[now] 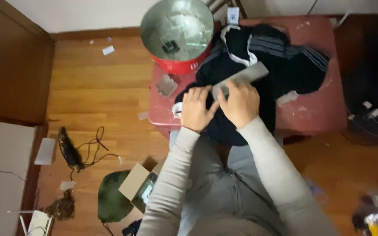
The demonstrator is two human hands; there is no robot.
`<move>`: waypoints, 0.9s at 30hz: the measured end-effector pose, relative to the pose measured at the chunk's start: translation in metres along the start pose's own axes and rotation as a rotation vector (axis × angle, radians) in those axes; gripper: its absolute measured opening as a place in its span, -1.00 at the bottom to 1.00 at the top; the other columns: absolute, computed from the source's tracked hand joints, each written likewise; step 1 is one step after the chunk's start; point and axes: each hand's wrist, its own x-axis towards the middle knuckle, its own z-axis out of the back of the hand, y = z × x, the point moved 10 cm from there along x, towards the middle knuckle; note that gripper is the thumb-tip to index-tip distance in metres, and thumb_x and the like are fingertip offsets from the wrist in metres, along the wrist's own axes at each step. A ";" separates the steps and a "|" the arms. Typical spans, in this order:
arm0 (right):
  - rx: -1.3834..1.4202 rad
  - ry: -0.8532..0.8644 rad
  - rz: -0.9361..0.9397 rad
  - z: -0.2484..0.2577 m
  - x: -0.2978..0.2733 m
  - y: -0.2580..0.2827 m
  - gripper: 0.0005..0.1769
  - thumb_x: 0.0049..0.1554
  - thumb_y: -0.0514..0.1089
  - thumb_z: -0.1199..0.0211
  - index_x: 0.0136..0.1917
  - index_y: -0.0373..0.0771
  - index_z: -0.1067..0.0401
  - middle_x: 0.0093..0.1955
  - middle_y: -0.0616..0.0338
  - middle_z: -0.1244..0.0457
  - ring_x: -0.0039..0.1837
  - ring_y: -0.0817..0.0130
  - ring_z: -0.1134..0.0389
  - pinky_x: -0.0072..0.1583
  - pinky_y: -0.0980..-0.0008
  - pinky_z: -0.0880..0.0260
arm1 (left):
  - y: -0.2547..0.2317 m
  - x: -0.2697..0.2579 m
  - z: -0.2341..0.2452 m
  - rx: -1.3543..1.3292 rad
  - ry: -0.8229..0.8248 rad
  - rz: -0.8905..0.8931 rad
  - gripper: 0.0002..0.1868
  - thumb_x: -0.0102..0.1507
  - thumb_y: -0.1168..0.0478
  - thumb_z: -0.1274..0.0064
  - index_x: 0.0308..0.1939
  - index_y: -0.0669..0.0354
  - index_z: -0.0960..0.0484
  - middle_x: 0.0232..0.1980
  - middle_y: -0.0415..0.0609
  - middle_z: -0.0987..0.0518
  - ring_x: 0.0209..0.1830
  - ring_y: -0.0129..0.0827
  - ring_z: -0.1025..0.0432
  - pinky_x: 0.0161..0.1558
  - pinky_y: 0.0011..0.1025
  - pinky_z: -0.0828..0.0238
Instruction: Sharpening the edge of a metal piece using a manual sharpening stone.
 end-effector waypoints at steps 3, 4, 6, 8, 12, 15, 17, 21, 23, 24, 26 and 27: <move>0.053 0.081 -0.020 0.025 -0.015 0.012 -0.57 0.24 0.25 -0.32 0.01 -0.15 -0.62 -0.21 -0.13 -0.42 -0.09 -0.22 -0.53 -0.01 -0.12 -0.49 | -0.003 -0.003 -0.001 0.038 -0.024 -0.003 -0.35 0.20 -0.10 -0.42 0.29 0.09 -0.70 0.07 -0.02 -0.68 0.23 -0.14 -0.51 0.12 -0.22 -0.38; 0.052 0.076 -0.017 0.018 -0.006 0.009 -0.57 0.24 0.25 -0.32 0.01 -0.15 -0.62 -0.21 -0.13 -0.42 -0.09 -0.22 -0.53 -0.01 -0.12 -0.49 | -0.001 0.002 0.000 0.039 -0.030 -0.005 -0.35 0.20 -0.10 -0.42 0.29 0.09 -0.70 0.07 -0.02 -0.68 0.23 -0.14 -0.51 0.12 -0.22 -0.38; 0.003 0.010 -0.035 0.008 -0.003 0.001 -0.61 0.21 0.24 -0.38 0.00 -0.11 -0.63 -0.23 -0.04 -0.42 -0.10 -0.13 -0.55 -0.03 -0.05 -0.51 | -0.003 -0.001 -0.001 0.038 -0.045 -0.009 -0.38 0.26 -0.17 -0.37 0.27 0.09 -0.71 0.04 -0.02 -0.68 0.21 -0.13 -0.52 0.11 -0.21 -0.40; 0.007 0.006 -0.042 0.002 -0.001 -0.004 -0.58 0.22 0.27 -0.37 0.02 -0.10 -0.62 -0.23 -0.06 -0.42 -0.11 -0.16 -0.54 -0.03 -0.09 -0.50 | -0.004 -0.005 -0.001 0.044 -0.037 -0.008 -0.39 0.26 -0.19 -0.36 0.26 0.08 -0.71 0.03 -0.03 -0.68 0.21 -0.14 -0.52 0.10 -0.21 -0.40; 0.010 0.073 -0.009 0.000 -0.010 0.000 -0.53 0.24 0.34 -0.29 0.00 -0.07 -0.62 -0.25 -0.07 -0.41 -0.12 -0.15 -0.54 -0.04 -0.08 -0.50 | -0.002 -0.002 0.000 0.056 -0.047 0.006 -0.36 0.25 -0.23 -0.36 0.26 0.06 -0.72 0.03 -0.06 -0.68 0.21 -0.18 -0.52 0.08 -0.26 -0.38; 0.027 0.090 -0.022 0.008 -0.003 0.005 -0.61 0.22 0.20 -0.33 0.01 -0.15 -0.63 -0.22 -0.14 -0.45 -0.08 -0.21 -0.54 0.02 -0.13 -0.51 | -0.002 0.000 0.000 0.033 -0.025 0.003 -0.33 0.18 -0.16 -0.43 0.27 0.09 -0.71 0.04 -0.01 -0.69 0.21 -0.12 -0.52 0.11 -0.20 -0.39; 0.016 0.062 -0.039 -0.003 0.002 -0.001 -0.59 0.24 0.23 -0.31 0.02 -0.15 -0.60 -0.20 -0.14 -0.44 -0.08 -0.22 -0.54 0.01 -0.13 -0.50 | -0.006 -0.002 0.001 0.042 -0.015 0.000 -0.35 0.20 -0.16 -0.41 0.26 0.09 -0.71 0.05 -0.02 -0.69 0.21 -0.12 -0.52 0.11 -0.20 -0.39; 0.037 0.133 -0.061 0.003 -0.005 0.001 -0.57 0.23 0.27 -0.29 0.04 -0.11 -0.60 -0.18 -0.09 -0.45 -0.06 -0.18 -0.55 0.01 -0.12 -0.51 | -0.009 0.000 0.006 0.037 -0.003 0.017 -0.34 0.16 -0.09 -0.45 0.27 0.10 -0.71 0.04 0.00 -0.69 0.22 -0.09 -0.53 0.12 -0.19 -0.40; 0.031 0.107 -0.039 0.012 -0.003 0.009 -0.59 0.23 0.23 -0.31 0.03 -0.14 -0.60 -0.19 -0.12 -0.44 -0.06 -0.20 -0.55 0.01 -0.11 -0.50 | -0.007 0.003 0.006 0.046 -0.032 0.008 -0.35 0.16 -0.09 -0.44 0.27 0.08 -0.72 0.04 -0.01 -0.69 0.21 -0.11 -0.53 0.10 -0.20 -0.40; 0.027 0.088 -0.022 0.017 -0.006 0.013 -0.62 0.22 0.19 -0.33 0.02 -0.17 -0.59 -0.21 -0.14 -0.43 -0.06 -0.21 -0.54 0.01 -0.11 -0.50 | -0.008 0.000 0.004 0.055 -0.053 0.003 -0.36 0.17 -0.10 -0.43 0.27 0.07 -0.72 0.04 -0.03 -0.69 0.21 -0.13 -0.53 0.09 -0.21 -0.40; 0.032 0.095 -0.045 -0.004 0.002 -0.001 -0.58 0.24 0.24 -0.31 0.02 -0.15 -0.58 -0.20 -0.12 -0.43 -0.07 -0.21 -0.54 0.00 -0.12 -0.48 | -0.007 -0.004 0.003 0.050 -0.038 0.009 -0.37 0.20 -0.12 -0.42 0.27 0.07 -0.72 0.04 -0.04 -0.69 0.21 -0.13 -0.53 0.09 -0.22 -0.39; 0.035 0.085 -0.058 -0.012 0.009 -0.009 -0.54 0.26 0.29 -0.28 0.03 -0.14 -0.56 -0.20 -0.09 -0.43 -0.08 -0.21 -0.53 -0.02 -0.13 -0.47 | -0.007 -0.001 0.004 0.050 -0.041 0.009 -0.39 0.23 -0.13 -0.40 0.26 0.07 -0.72 0.03 -0.05 -0.69 0.20 -0.14 -0.53 0.10 -0.23 -0.39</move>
